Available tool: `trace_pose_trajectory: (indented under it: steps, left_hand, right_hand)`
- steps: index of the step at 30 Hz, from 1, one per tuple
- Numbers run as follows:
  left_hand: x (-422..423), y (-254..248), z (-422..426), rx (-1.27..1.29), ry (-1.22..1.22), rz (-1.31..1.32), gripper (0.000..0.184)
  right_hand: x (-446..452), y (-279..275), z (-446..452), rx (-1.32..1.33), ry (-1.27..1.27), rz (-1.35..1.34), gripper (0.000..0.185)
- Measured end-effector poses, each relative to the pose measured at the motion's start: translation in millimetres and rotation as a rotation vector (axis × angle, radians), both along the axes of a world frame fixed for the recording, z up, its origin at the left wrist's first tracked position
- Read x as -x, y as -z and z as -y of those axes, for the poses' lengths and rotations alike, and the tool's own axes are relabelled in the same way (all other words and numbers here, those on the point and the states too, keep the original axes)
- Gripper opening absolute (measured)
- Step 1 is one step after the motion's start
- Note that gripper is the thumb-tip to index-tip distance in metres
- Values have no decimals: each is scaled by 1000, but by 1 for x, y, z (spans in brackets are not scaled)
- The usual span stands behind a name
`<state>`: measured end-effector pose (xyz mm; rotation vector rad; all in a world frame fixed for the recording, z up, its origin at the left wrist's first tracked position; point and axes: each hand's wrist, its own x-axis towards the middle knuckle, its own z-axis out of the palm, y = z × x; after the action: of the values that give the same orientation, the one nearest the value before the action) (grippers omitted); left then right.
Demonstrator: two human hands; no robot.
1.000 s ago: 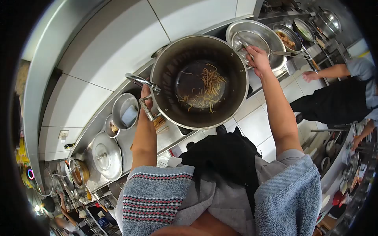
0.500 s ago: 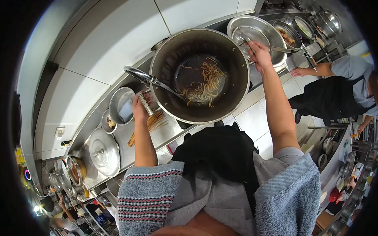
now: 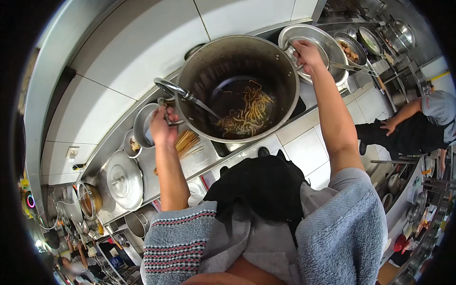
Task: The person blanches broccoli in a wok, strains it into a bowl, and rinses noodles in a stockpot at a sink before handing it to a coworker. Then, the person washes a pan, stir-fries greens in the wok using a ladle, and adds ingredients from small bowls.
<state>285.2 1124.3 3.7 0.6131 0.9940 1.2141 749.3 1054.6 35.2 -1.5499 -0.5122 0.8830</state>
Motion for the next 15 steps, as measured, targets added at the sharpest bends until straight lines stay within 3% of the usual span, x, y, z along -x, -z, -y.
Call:
trace_pose_trajectory:
  steps: [5, 11, 13, 14, 15]
  left_hand:
    - [9, -4, -4, -63, 29, 58, 9]
    - [15, 18, -2, -119, 67, -74, 16]
    - [22, 15, -8, -140, 139, -310, 29]
    - [25, 11, -8, -296, 58, -826, 41]
    - [24, 0, -3, -305, 73, -834, 41]
  right_hand:
    - [4, 21, -16, -9, -60, 69, 20]
    - [1, 36, -11, -46, -16, 111, 24]
    - [3, 34, -9, -62, 20, 145, 26]
    - [7, 32, -9, -78, 30, 167, 27]
    - [13, 31, -12, -93, 37, 192, 28]
